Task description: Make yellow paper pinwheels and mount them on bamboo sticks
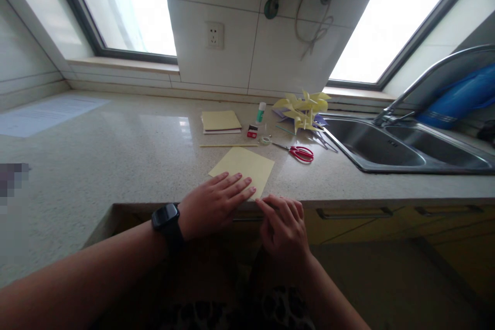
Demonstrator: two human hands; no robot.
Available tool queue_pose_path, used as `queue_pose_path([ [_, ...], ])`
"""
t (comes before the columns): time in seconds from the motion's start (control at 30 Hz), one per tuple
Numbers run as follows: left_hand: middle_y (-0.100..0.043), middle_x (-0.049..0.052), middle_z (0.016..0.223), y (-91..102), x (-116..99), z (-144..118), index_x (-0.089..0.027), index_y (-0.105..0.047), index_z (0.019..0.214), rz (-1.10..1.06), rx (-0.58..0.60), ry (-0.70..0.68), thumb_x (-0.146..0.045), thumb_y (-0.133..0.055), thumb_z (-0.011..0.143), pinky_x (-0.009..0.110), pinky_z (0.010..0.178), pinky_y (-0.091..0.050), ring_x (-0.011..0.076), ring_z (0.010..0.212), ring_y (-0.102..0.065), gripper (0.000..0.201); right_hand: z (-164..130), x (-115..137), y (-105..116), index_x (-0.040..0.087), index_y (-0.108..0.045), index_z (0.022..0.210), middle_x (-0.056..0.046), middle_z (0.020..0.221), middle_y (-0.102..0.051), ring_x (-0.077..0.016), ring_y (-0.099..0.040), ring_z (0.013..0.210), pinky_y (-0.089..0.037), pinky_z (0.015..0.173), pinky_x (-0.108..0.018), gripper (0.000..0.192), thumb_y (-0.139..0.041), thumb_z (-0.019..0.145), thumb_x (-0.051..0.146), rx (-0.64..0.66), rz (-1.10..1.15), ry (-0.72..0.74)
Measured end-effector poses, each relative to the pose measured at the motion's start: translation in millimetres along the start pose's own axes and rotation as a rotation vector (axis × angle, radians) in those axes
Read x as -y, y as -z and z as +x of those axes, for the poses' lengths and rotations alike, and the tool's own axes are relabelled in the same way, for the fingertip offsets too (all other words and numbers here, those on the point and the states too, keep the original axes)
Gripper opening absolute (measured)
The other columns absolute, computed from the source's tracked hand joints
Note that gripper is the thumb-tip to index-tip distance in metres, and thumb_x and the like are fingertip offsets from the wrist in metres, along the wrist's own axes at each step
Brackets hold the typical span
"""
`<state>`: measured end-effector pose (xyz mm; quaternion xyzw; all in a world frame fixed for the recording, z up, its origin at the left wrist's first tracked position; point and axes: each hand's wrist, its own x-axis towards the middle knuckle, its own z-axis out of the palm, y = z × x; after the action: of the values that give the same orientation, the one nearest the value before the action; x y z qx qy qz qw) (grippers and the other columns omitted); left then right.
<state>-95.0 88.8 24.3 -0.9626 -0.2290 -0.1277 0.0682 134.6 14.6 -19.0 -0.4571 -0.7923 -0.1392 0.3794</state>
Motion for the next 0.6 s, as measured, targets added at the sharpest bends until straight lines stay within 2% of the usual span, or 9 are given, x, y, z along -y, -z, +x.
queue_pose_path([
  [0.13,-0.040,0.010,0.161,0.0,0.0,-0.4,-0.020,-0.037,0.153,0.000,0.014,0.002,-0.022,-0.052,0.096,0.050,0.121,-0.029,0.0303,0.148,-0.037,0.059,-0.8,-0.2,-1.0,0.020,-0.063,0.129,-0.010,0.117,-0.067,-0.0260,-0.060,0.109,-0.044,0.098,-0.047,0.046,-0.058,0.085,0.007,-0.014,-0.006,0.018],
  [0.6,-0.042,0.012,0.159,-0.5,-1.2,0.8,-0.019,-0.038,0.153,0.001,0.002,0.006,-0.022,-0.050,0.098,0.051,0.119,-0.031,0.0305,0.147,-0.038,0.056,2.9,1.5,-2.7,0.021,-0.061,0.133,-0.009,0.112,-0.066,-0.0260,-0.060,0.103,-0.044,0.093,-0.046,0.049,-0.058,0.086,0.010,0.008,-0.055,-0.004],
])
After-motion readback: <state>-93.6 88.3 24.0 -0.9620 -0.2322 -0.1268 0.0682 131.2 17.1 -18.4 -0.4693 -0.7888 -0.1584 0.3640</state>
